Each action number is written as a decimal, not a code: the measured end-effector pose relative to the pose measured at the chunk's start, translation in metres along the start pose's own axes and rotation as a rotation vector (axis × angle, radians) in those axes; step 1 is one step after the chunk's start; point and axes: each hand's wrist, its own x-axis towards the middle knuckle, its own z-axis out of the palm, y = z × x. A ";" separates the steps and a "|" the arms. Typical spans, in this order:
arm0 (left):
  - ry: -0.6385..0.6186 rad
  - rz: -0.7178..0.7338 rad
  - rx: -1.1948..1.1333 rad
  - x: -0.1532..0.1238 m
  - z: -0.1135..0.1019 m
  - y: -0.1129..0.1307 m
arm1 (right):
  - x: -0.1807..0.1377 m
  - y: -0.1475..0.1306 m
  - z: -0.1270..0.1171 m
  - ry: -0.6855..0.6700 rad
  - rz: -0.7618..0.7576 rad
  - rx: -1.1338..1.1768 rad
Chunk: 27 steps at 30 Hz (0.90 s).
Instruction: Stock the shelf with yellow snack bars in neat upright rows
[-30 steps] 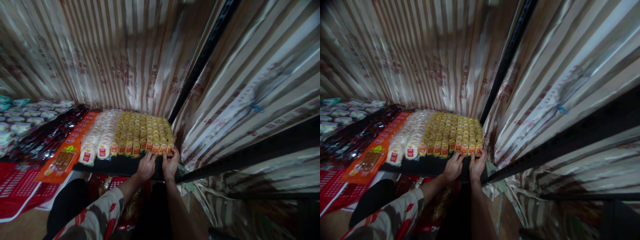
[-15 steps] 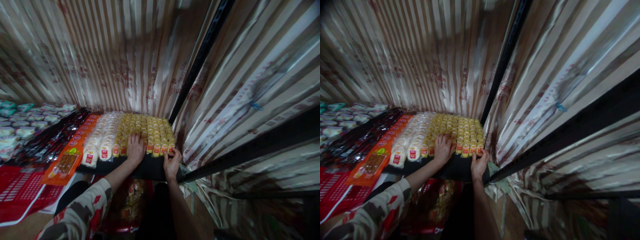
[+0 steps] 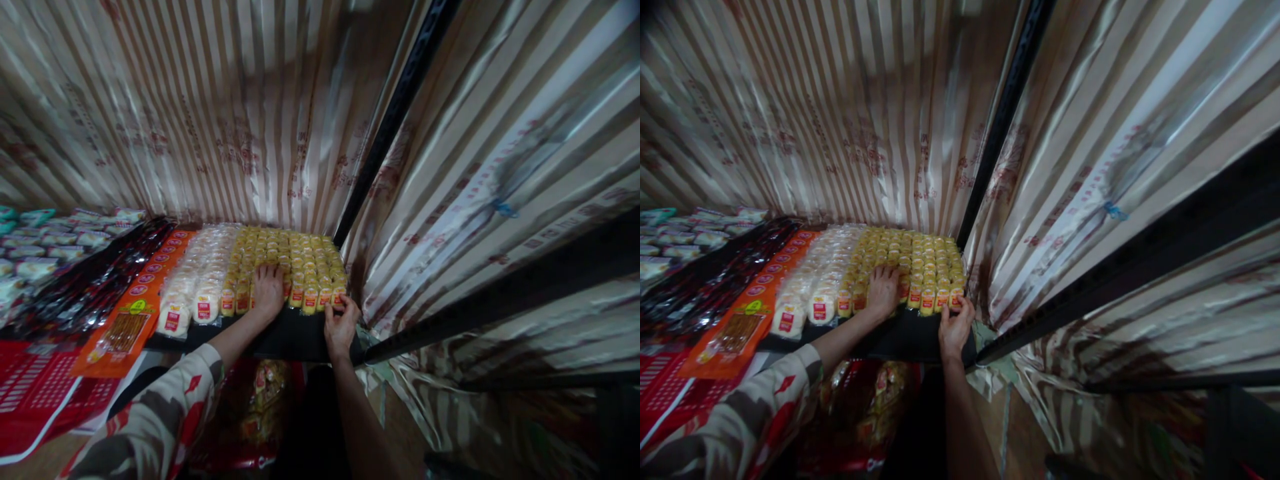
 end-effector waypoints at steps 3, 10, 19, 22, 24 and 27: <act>0.021 -0.023 0.050 0.001 -0.002 0.002 | 0.000 0.000 -0.001 0.000 0.010 -0.001; -0.027 -0.023 0.043 0.005 -0.005 0.005 | -0.001 -0.003 -0.001 -0.010 0.030 -0.020; 0.008 0.023 0.097 0.001 -0.005 0.006 | -0.002 -0.001 -0.002 0.007 -0.002 -0.012; 0.014 0.017 0.086 -0.001 -0.004 0.006 | -0.001 -0.001 -0.001 0.016 -0.013 0.009; 0.007 0.019 0.081 -0.002 -0.003 0.006 | -0.001 -0.001 -0.001 0.019 -0.014 0.014; 0.019 0.027 0.062 -0.003 -0.003 0.006 | -0.002 -0.002 -0.002 0.020 -0.011 0.023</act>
